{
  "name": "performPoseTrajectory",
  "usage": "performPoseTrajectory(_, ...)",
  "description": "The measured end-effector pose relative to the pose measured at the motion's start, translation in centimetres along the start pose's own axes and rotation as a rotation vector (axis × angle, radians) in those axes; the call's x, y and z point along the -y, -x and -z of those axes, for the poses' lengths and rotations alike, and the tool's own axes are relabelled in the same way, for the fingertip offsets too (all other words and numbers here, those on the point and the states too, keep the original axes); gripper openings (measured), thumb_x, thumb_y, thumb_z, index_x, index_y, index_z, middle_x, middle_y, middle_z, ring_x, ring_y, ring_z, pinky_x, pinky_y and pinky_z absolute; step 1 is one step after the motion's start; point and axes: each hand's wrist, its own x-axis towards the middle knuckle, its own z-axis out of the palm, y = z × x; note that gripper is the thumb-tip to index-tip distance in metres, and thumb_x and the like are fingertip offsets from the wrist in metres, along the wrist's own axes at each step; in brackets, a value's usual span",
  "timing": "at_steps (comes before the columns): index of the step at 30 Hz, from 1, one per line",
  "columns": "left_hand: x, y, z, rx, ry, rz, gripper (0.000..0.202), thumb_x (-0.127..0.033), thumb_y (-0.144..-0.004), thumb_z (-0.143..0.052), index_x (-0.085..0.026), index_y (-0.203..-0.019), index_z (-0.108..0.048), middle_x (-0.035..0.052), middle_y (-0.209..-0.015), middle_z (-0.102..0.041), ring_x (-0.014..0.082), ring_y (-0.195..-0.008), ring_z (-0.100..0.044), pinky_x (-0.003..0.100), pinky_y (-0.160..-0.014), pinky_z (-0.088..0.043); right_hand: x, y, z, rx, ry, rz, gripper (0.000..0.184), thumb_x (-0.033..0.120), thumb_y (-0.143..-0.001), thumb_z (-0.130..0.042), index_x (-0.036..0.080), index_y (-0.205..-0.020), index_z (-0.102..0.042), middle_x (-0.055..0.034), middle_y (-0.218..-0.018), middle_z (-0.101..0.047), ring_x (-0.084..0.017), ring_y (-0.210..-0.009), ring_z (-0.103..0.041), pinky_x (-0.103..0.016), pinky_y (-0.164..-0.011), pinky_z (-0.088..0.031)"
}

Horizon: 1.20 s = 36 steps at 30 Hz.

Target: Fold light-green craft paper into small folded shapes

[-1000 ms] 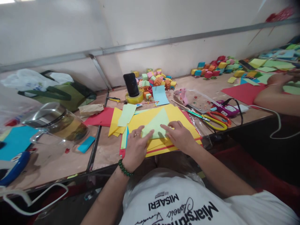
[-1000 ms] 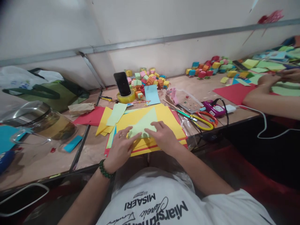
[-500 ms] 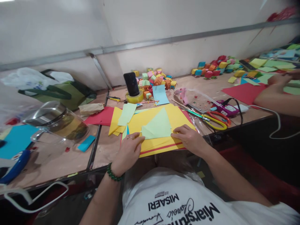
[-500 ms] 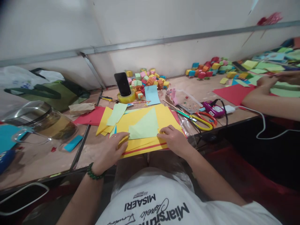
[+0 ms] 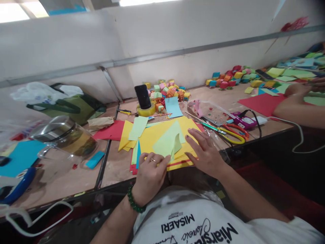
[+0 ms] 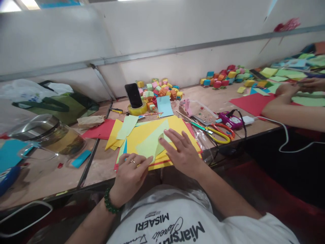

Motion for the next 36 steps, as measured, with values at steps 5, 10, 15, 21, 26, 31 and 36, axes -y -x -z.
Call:
performPoseTrajectory(5, -1.3, 0.2, 0.0, -0.015, -0.175, -0.096, 0.019, -0.008, -0.089, -0.052, -0.015, -0.101, -0.064, 0.0025, -0.074, -0.064, 0.0175, -0.071, -0.053, 0.034, -0.069, -0.033, 0.7, -0.1, -0.6, 0.065, 0.005, 0.168, 0.024, 0.013, -0.091, -0.047, 0.024, -0.078, -0.065, -0.0021, -0.127, -0.063, -0.018, -0.129, -0.047, -0.043, -0.113, -0.029)
performPoseTrajectory(10, -1.3, 0.3, -0.4, 0.011, -0.211, -0.132, 0.012, -0.012, -0.090, -0.053, -0.016, -0.093, -0.064, 0.0021, -0.071, -0.061, 0.0178, -0.070, -0.052, 0.034, -0.069, -0.033, 1.1, 0.1, -0.5, 0.037, -0.032, 0.189, 0.035, 0.005, -0.089, -0.042, 0.022, -0.111, -0.063, -0.0058, -0.134, -0.059, -0.015, -0.135, -0.040, -0.040, -0.114, -0.026)
performPoseTrajectory(15, -1.4, 0.2, -0.6, -0.007, -0.156, -0.143, 0.018, -0.010, -0.091, -0.048, -0.017, -0.093, -0.064, 0.0022, -0.070, -0.060, 0.0172, -0.069, -0.051, 0.034, -0.069, -0.035, 0.9, -0.2, -0.7, 0.184, -0.128, 0.244, 0.034, 0.004, -0.088, -0.041, 0.020, -0.104, -0.066, -0.0079, -0.121, -0.067, -0.020, -0.126, -0.051, -0.045, -0.106, -0.040)
performPoseTrajectory(21, 1.1, 0.5, -0.2, 0.132, 0.036, 0.069, 0.045, -0.002, -0.072, -0.053, -0.024, -0.109, -0.067, 0.0069, -0.109, -0.068, 0.0245, -0.098, -0.056, 0.046, -0.093, -0.037, -0.6, 1.3, -3.0, 0.214, -0.373, 0.124, 0.038, -0.004, -0.076, -0.041, 0.016, -0.096, -0.067, -0.0087, -0.100, -0.073, -0.017, -0.091, -0.068, -0.031, -0.073, -0.057)
performPoseTrajectory(26, 4.6, 1.0, -1.5, 0.251, 0.359, 0.267, 0.051, -0.002, -0.071, -0.052, -0.026, -0.114, -0.067, 0.0052, -0.095, -0.073, 0.0226, -0.090, -0.061, 0.041, -0.084, -0.047, -0.6, 1.6, -2.8, 0.235, -0.584, -0.023, 0.033, 0.001, -0.076, -0.047, 0.019, -0.097, -0.066, -0.0089, -0.102, -0.073, -0.017, -0.095, -0.069, -0.029, -0.077, -0.057)
performPoseTrajectory(31, 5.4, 0.9, -3.6, 0.193, 0.583, 0.467, 0.040, -0.020, -0.085, -0.051, -0.019, -0.123, -0.061, 0.0041, -0.089, -0.071, 0.0167, -0.077, -0.064, 0.029, -0.072, -0.051, 0.0, 1.0, -2.4, 0.291, -0.551, -0.351, 0.033, 0.022, -0.085, -0.057, 0.019, -0.118, -0.058, -0.0047, -0.086, -0.072, -0.018, -0.077, -0.069, -0.031, -0.070, -0.057)
performPoseTrajectory(36, 4.6, 0.2, -4.4, 0.142, 0.268, 0.534, 0.076, -0.024, -0.086, -0.055, -0.012, -0.151, -0.016, -0.0003, -0.077, -0.063, 0.0163, -0.067, -0.060, 0.027, -0.065, -0.048, 0.6, 0.7, -2.7, 0.222, -0.179, -0.436, 0.055, 0.025, -0.084, -0.061, 0.018, -0.136, -0.044, -0.0030, -0.075, -0.066, -0.020, -0.066, -0.062, -0.029, -0.055, -0.051)
